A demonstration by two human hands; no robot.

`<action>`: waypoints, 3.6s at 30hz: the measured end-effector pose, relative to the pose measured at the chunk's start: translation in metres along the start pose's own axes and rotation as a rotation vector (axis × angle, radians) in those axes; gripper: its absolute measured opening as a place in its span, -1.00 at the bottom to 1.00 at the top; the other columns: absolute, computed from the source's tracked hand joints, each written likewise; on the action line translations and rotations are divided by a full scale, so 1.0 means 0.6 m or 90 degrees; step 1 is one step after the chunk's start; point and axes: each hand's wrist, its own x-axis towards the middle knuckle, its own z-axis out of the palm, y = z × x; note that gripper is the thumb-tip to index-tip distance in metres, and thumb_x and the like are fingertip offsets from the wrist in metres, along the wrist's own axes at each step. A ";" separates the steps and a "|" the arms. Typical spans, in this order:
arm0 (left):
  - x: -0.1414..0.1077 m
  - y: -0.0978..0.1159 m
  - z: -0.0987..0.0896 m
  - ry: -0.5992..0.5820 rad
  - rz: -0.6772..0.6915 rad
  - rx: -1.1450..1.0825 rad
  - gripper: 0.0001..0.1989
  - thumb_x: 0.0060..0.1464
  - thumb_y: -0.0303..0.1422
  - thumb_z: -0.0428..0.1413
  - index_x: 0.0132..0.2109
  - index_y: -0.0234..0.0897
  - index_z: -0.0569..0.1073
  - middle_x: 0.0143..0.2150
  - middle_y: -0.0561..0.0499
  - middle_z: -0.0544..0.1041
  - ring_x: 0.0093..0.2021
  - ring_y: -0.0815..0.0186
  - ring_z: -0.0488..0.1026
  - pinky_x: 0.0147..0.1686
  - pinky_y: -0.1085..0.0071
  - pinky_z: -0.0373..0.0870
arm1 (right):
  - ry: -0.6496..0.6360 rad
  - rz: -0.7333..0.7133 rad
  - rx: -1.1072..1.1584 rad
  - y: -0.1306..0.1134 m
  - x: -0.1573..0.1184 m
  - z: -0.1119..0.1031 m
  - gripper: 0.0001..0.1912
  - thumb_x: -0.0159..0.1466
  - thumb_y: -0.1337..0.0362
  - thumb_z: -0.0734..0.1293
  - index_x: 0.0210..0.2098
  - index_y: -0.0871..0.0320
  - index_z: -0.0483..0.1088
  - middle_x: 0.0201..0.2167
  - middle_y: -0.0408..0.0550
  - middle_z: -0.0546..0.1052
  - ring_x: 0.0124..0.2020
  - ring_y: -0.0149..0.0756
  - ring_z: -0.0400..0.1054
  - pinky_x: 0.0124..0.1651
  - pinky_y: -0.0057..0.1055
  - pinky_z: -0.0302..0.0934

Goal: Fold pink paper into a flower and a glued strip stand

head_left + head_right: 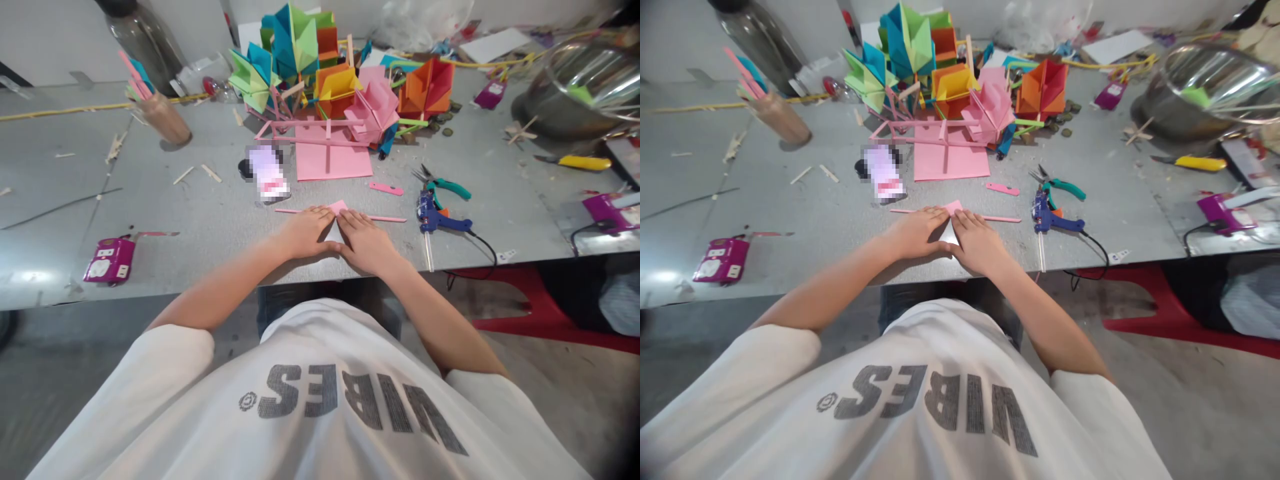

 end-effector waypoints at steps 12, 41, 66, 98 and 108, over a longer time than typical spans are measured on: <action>-0.075 0.098 0.041 0.005 -0.097 0.036 0.24 0.42 0.39 0.08 0.67 -0.73 0.18 0.70 -0.65 0.22 0.76 -0.30 0.17 0.77 -0.14 0.04 | -0.023 -0.080 0.021 -0.003 -0.049 0.012 -0.12 0.59 -0.09 0.28 0.68 0.39 0.22 0.69 0.42 0.27 0.74 0.29 0.16 0.78 0.32 0.06; 0.018 -0.033 -0.003 0.158 -0.114 -0.033 -0.41 0.48 -0.17 0.24 0.50 -0.33 0.51 0.47 -0.31 0.63 0.51 -0.13 0.56 0.57 -0.10 0.37 | 0.085 -0.078 0.087 0.086 0.101 -0.041 -0.09 0.40 0.14 0.32 0.70 0.08 0.15 0.71 0.19 0.27 0.74 0.30 0.09 0.67 0.43 0.07; 0.016 -0.017 -0.046 0.314 -0.246 -0.138 -0.73 0.54 -0.27 0.11 -0.17 -0.22 0.60 -0.07 -0.14 0.75 -0.06 0.08 0.64 -0.08 0.18 0.44 | 0.098 -0.177 -0.124 0.006 0.093 -0.036 -0.44 0.53 0.08 0.34 0.40 0.25 0.44 0.28 0.34 0.62 0.21 0.27 0.42 0.23 0.08 0.24; 0.017 -0.108 -0.079 0.398 -0.425 -0.164 -0.78 0.60 -0.35 0.05 -0.02 -0.19 0.59 0.04 -0.15 0.72 0.06 0.15 0.59 0.03 0.22 0.38 | -0.071 -0.132 -0.201 -0.027 -0.007 -0.045 -0.36 0.46 -0.27 0.47 0.13 0.20 0.59 0.05 0.24 0.68 0.12 0.20 0.53 0.19 -0.04 0.17; -0.018 -0.125 -0.098 0.425 -0.487 -0.103 -0.71 0.59 -0.23 0.03 0.22 -0.12 0.60 0.36 -0.27 0.61 0.44 -0.15 0.47 0.49 -0.06 0.26 | 0.064 -0.203 -0.097 -0.061 -0.070 0.012 -0.70 0.62 0.38 0.24 0.19 0.15 0.57 0.12 0.16 0.72 0.13 0.00 0.51 0.14 -0.14 0.24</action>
